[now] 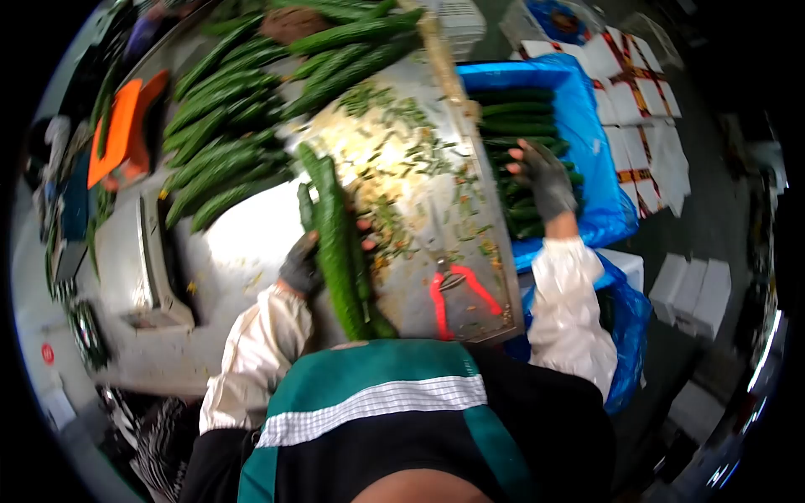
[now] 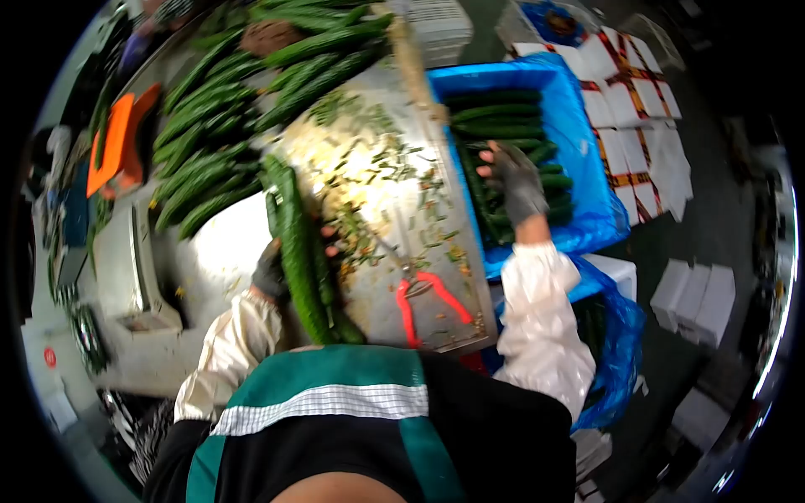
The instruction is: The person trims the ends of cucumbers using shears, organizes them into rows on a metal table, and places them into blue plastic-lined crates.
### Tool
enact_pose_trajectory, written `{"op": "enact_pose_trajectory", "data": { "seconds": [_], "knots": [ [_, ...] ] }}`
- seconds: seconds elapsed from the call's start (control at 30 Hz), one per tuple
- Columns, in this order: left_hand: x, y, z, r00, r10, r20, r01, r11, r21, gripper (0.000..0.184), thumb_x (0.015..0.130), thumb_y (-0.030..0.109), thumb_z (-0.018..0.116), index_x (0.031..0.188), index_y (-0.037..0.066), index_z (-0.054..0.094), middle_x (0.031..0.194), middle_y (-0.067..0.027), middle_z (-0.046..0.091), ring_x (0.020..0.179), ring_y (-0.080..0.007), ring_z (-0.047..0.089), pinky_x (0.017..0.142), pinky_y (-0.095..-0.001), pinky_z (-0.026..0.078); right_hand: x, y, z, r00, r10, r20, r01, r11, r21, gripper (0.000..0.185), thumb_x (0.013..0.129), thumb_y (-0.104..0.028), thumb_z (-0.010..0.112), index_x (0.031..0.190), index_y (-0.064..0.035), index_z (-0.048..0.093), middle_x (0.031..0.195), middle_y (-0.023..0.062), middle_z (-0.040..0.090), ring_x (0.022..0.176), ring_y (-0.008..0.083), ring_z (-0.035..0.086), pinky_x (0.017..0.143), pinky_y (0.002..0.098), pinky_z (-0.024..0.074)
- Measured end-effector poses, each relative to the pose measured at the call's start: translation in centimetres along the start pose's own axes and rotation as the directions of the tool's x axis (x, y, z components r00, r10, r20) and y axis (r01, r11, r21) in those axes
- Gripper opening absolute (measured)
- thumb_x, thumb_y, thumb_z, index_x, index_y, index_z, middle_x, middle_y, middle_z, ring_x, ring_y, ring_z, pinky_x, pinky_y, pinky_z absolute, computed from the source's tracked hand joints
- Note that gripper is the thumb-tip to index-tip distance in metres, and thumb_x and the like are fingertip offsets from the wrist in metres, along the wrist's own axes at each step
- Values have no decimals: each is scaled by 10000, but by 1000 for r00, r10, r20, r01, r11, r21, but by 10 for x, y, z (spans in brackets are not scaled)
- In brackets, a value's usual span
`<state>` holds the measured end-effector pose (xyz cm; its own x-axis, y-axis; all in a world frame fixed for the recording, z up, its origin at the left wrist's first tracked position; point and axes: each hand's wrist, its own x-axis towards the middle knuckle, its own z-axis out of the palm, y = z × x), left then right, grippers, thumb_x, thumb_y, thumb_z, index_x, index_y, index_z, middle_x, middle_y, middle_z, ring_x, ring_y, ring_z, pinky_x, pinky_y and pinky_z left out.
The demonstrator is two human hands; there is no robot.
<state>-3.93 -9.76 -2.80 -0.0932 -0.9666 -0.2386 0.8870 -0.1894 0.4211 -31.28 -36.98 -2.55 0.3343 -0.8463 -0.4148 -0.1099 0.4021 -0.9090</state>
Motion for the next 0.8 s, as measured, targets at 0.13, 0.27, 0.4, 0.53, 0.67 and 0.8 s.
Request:
{"op": "enact_pose_trajectory", "data": {
  "seconds": [0.13, 0.27, 0.4, 0.53, 0.67, 0.8],
  "knots": [
    [3, 0, -7, 998, 8, 65, -7, 1000, -23, 687, 771, 376, 604, 1287, 42, 297, 1227, -170, 437, 1100, -320, 471, 875, -442, 442, -99, -5, 42, 989, -31, 146, 23, 998, 56, 366, 780, -246, 643, 1073, -54, 536, 836, 36, 615, 659, 111, 585, 553, 217, 451],
    [1, -1, -3, 1000, -12, -12, 12, 998, -54, 577, 797, 339, 584, 1236, 28, 374, 1171, -155, 492, 1055, -305, 509, 860, -440, 453, -180, 21, 101, 914, 72, 400, -61, 997, -41, 464, 814, -274, 603, 1203, -84, 434, 877, 60, 611, 678, 108, 592, 580, 226, 464],
    [12, -2, -17, 994, -93, -65, 92, 996, -19, 529, 805, 330, 585, 1191, 5, 423, 1090, -159, 545, 970, -284, 560, 822, -422, 481, -208, 42, 161, 907, -16, 420, 263, 801, -538, 654, 747, -324, 652, 1266, -82, 336, 960, 129, 599, 746, 237, 612, 652, 323, 484],
    [19, 5, 4, 983, -93, -161, 105, 992, 65, 449, 789, 308, 617, 1102, 8, 500, 995, -143, 591, 866, -254, 600, 770, -393, 509, -207, 43, 181, 936, -74, 344, 283, 737, -614, 701, 680, -325, 683, 1239, -56, 356, 1003, 169, 591, 854, 311, 598, 716, 375, 475],
    [20, 8, -1, 971, -100, -218, 100, 995, -10, 419, 784, 273, 623, 1112, 36, 510, 994, -138, 594, 859, -252, 599, 769, -405, 506, -188, 72, 158, 920, -85, 383, 238, 897, -373, 511, 736, -204, 622, 1178, -28, 436, 995, 167, 593, 824, 267, 608, 684, 360, 493],
    [18, 7, -8, 989, -49, -136, 39, 996, -74, 405, 787, 242, 612, 1122, 40, 506, 996, -136, 595, 857, -260, 598, 776, -415, 503, -190, 64, 133, 792, 156, 590, -326, 925, 193, 526, 737, -132, 616, 1203, -6, 408, 1057, 157, 565, 807, 270, 614, 662, 373, 531]
  ]
}}
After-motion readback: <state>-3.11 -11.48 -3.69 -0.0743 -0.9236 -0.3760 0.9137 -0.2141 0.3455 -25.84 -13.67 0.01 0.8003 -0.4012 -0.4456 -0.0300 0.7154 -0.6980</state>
